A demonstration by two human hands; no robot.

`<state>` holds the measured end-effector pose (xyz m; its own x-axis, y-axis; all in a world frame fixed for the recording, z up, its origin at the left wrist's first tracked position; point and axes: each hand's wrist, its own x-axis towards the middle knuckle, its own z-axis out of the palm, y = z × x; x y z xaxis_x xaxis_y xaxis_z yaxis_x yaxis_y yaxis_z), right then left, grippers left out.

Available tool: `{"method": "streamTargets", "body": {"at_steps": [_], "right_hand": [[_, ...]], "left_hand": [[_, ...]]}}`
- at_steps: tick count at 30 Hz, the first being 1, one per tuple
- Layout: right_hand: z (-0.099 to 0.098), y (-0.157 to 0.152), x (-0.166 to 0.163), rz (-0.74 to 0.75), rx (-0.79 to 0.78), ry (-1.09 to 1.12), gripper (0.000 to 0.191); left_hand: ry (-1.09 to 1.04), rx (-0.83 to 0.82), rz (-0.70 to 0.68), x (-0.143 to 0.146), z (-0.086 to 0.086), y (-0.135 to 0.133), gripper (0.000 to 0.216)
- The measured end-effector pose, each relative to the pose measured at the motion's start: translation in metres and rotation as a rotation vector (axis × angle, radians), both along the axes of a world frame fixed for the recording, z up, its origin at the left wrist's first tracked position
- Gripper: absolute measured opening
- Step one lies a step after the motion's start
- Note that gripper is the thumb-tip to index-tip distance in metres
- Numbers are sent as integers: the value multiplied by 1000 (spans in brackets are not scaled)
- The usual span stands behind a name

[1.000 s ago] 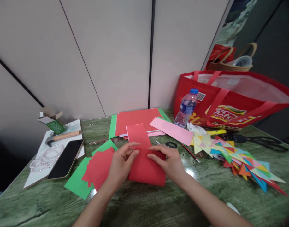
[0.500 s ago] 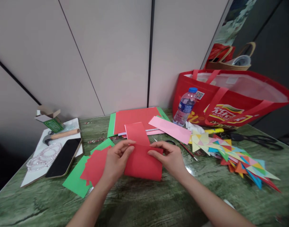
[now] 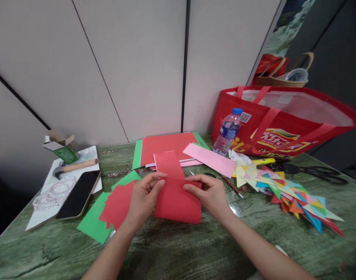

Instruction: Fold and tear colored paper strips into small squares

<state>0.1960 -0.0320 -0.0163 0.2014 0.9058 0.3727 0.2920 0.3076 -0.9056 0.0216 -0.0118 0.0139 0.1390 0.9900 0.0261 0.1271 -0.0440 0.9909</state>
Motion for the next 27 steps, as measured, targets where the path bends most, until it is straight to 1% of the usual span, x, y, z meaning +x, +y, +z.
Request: {"method": "streamTargets", "body": {"at_steps": [8, 12, 16, 21, 27], "right_hand": [[0, 0, 0, -2, -50, 23, 11], [-1, 2, 1, 34, -64, -5, 14], [-4, 5, 3, 135, -86, -34, 17], [-6, 7, 7, 294, -139, -102, 14], [-7, 8, 11, 377, -171, -163, 14]], "left_hand": [[52, 19, -13, 0, 2, -2, 21], [91, 38, -24, 0, 2, -2, 23], [97, 66, -57, -1, -2, 0, 21], [144, 104, -135, -3, -9, 4, 19], [220, 130, -202, -6, -11, 4, 17]]}}
